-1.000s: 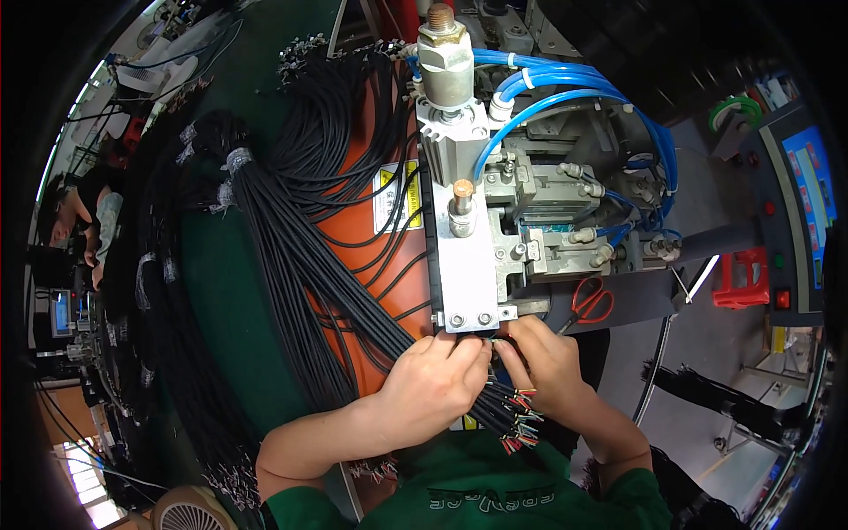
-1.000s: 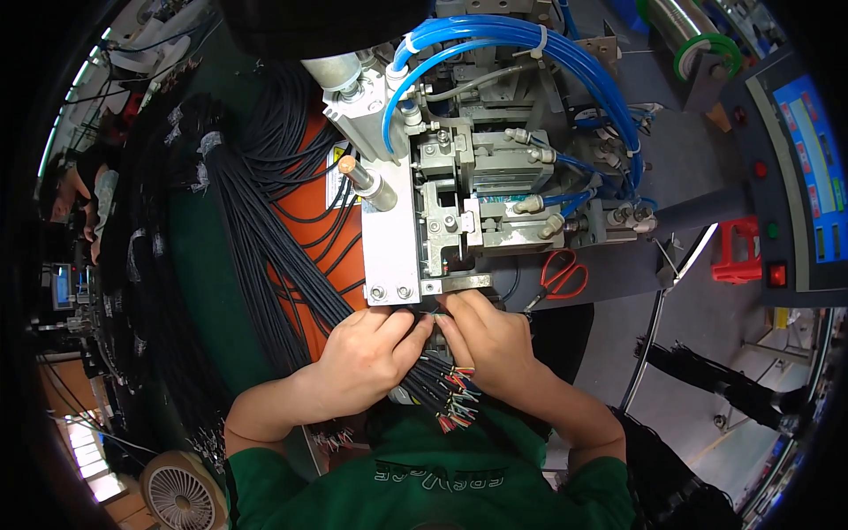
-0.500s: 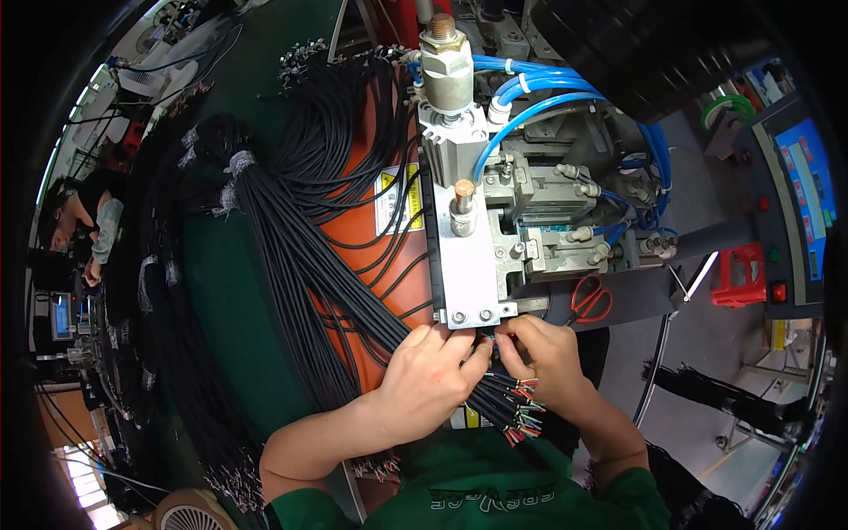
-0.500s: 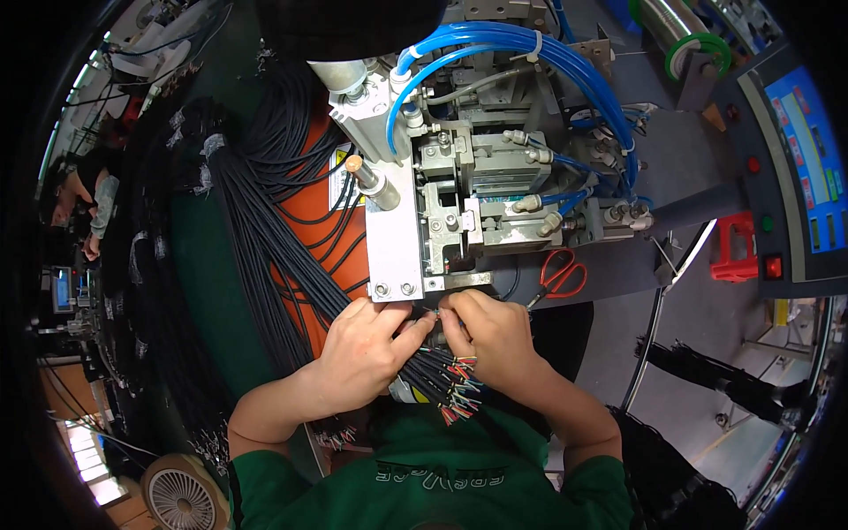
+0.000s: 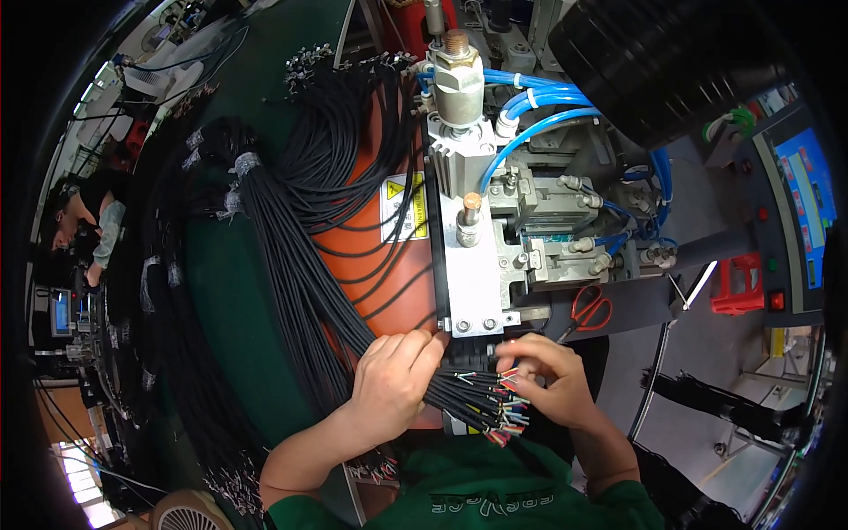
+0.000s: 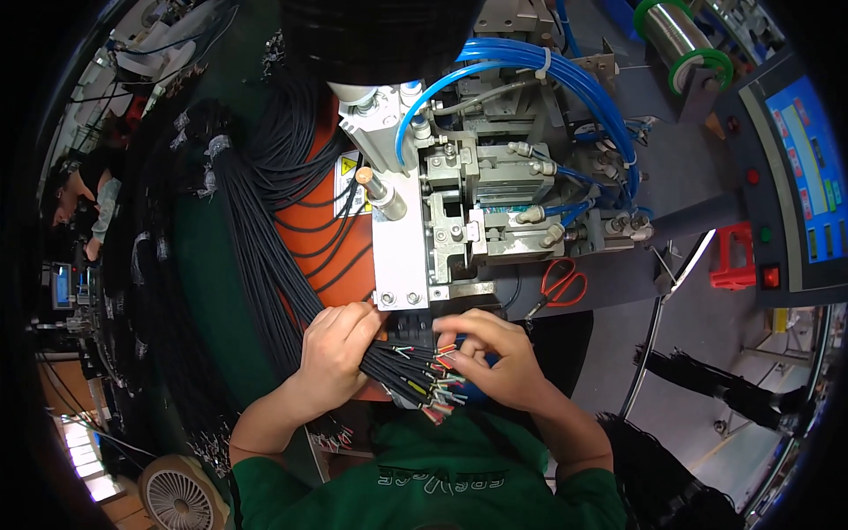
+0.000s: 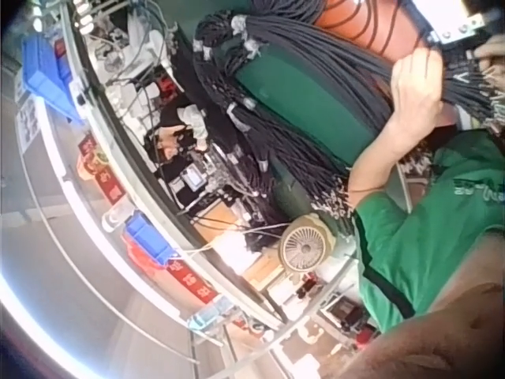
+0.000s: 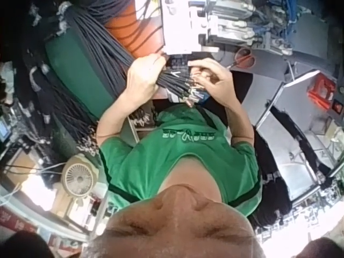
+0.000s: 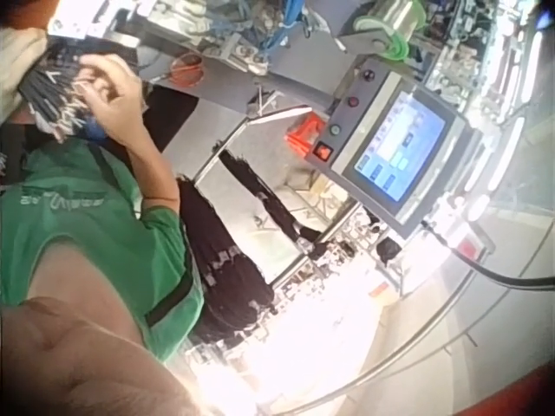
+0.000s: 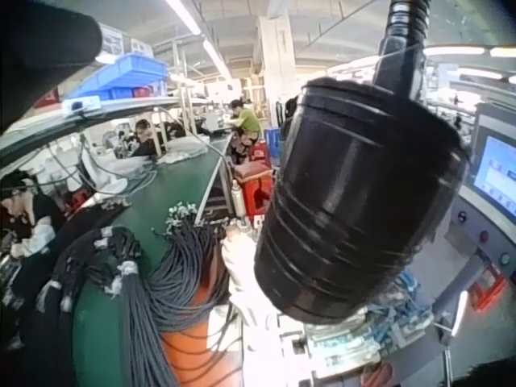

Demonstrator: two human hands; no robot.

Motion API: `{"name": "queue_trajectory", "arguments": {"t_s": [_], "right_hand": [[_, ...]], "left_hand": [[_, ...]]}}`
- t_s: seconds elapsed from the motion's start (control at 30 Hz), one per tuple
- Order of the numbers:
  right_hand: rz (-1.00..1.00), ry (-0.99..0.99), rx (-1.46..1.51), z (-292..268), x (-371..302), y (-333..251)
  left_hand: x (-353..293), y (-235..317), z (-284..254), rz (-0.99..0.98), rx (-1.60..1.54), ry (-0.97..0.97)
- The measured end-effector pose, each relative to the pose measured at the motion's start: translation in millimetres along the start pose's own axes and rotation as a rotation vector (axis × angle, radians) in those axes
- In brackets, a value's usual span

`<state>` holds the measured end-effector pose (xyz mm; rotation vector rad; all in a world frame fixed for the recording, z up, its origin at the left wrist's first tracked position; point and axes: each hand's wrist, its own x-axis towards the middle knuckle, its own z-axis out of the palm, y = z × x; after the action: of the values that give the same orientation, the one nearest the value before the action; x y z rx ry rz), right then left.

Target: Feeding individual wire ends from a bundle into an automated processing machine for stripping or crimping.

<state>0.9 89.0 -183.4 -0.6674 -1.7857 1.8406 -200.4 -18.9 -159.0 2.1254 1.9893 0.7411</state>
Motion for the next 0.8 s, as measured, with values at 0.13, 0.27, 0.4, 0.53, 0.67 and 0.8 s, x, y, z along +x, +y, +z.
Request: {"name": "queue_trajectory", "arguments": {"t_s": [0.13, 0.27, 0.4, 0.53, 0.67, 0.8], "right_hand": [[-0.054, -0.061, -0.05, 7.5, -3.8, 1.6], [-0.036, -0.07, 0.159, 11.6, -3.5, 2.8], [0.016, 0.014, 0.263, 9.5, -5.0, 6.1], [0.114, -0.132, 0.514, -0.3, 0.2, 7.8], [0.347, -0.194, 0.617, -5.2, 7.6, 18.9], [0.034, -0.223, 0.579, 13.6, 8.7, 17.8]], "left_hand": [[1.2, 0.5, -3.2, 0.283, -0.264, 0.02], [-2.4, -2.2, -5.3, 0.15, -0.202, -0.154], [7.8, 2.9, 2.4, 0.186, -0.294, 0.032], [9.6, 1.1, 4.0, 0.141, -0.339, 0.047], [14.5, -4.6, 7.7, 0.203, -0.393, 0.046], [10.3, -13.2, -0.9, 0.225, -0.464, -0.106]]}}
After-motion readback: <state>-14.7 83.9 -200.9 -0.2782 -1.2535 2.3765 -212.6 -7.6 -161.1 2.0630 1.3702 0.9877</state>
